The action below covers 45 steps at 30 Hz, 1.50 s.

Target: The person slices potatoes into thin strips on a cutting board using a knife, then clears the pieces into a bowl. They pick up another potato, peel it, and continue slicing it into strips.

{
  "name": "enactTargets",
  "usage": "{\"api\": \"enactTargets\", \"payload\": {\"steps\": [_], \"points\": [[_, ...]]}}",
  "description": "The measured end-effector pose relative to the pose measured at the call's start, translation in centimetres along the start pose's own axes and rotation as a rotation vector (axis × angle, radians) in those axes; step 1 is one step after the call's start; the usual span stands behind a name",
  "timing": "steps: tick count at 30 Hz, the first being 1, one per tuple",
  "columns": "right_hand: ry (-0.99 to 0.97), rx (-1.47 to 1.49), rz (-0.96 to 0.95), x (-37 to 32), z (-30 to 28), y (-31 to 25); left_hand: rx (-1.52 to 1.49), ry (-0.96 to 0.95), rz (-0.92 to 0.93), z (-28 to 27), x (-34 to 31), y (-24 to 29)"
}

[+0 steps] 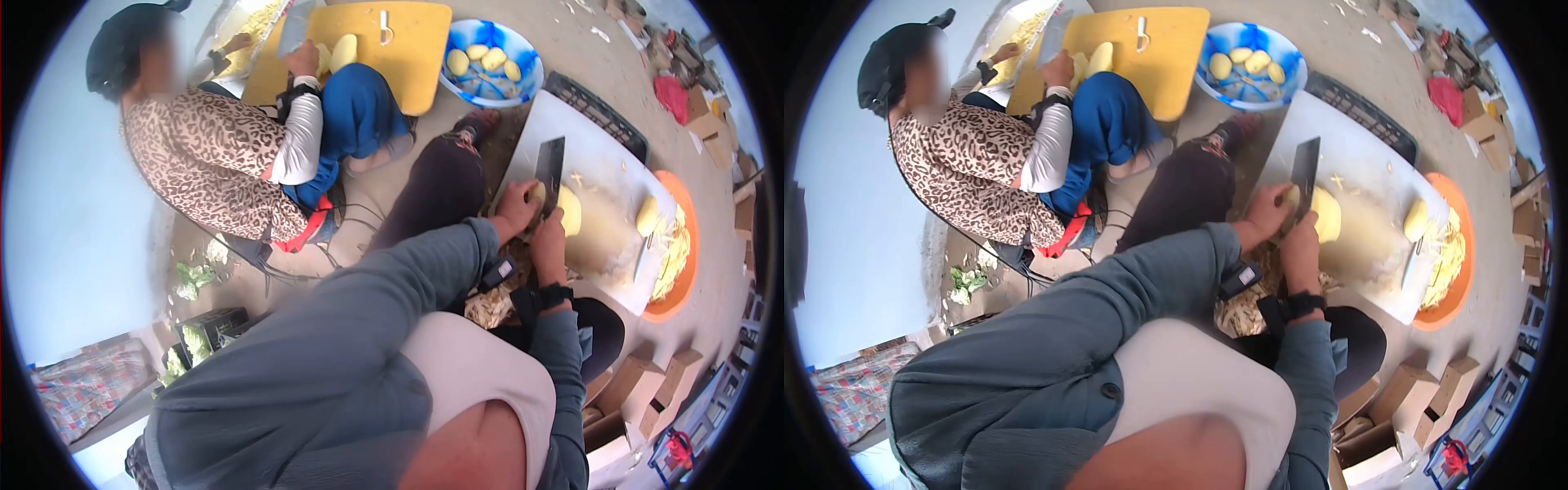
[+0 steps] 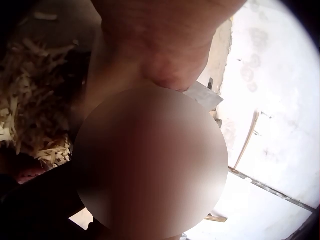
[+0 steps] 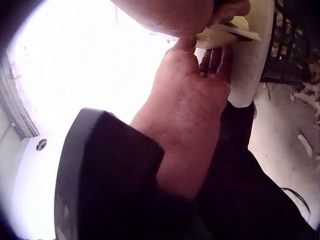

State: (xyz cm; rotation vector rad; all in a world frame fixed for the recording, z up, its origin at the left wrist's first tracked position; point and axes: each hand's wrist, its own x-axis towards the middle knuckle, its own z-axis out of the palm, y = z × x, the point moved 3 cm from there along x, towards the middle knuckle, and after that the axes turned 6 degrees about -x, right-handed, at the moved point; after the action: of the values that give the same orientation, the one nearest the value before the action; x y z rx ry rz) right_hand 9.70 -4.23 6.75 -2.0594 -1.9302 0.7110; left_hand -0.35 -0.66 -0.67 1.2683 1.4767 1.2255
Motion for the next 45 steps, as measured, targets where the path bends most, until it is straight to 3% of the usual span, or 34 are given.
{"api": "enactTargets", "payload": {"steps": [10,12,17,19,23,27,28,30,31,34,45], "points": [[0.039,-0.022,-0.034,-0.7,0.0,-0.3,-0.109,0.042,-0.144,-0.4,-0.4,1.4],[0.024,-0.048,0.032,-0.7,0.1,-0.2,-0.133,0.041,-0.168,0.1,-0.1,0.7],[0.021,-0.019,-0.024,-0.4,0.3,0.8,-0.17,0.108,-0.228,-0.1,0.0,1.3],[0.043,0.007,-0.065,-0.4,0.3,1.1,-0.158,0.051,-0.263,0.0,0.1,1.1],[0.016,-0.004,-0.054,-0.4,0.4,0.5,-0.104,0.047,-0.24,0.0,0.2,1.2],[0.072,-0.046,-0.212,-0.9,-0.5,-0.3,-0.125,0.07,-0.109,0.9,0.4,-0.4],[0.011,-0.046,-0.127,-1.0,-0.5,-0.1,-0.236,-0.018,-0.16,1.4,0.8,-1.4],[0.046,-0.033,-0.064,-1.5,0.1,1.0,-0.198,0.002,-0.189,0.8,0.6,-0.2],[0.052,-0.02,-0.066,-1.6,-0.4,0.5,-0.146,-0.005,-0.115,0.5,0.6,0.3],[0.04,-0.027,-0.008,-1.7,-0.7,0.2,-0.127,-0.051,-0.165,1.3,0.9,-2.7],[0.077,-0.091,-0.115,-0.8,-1.2,0.5,-0.134,-0.096,-0.166,0.0,1.2,-1.1]]}}
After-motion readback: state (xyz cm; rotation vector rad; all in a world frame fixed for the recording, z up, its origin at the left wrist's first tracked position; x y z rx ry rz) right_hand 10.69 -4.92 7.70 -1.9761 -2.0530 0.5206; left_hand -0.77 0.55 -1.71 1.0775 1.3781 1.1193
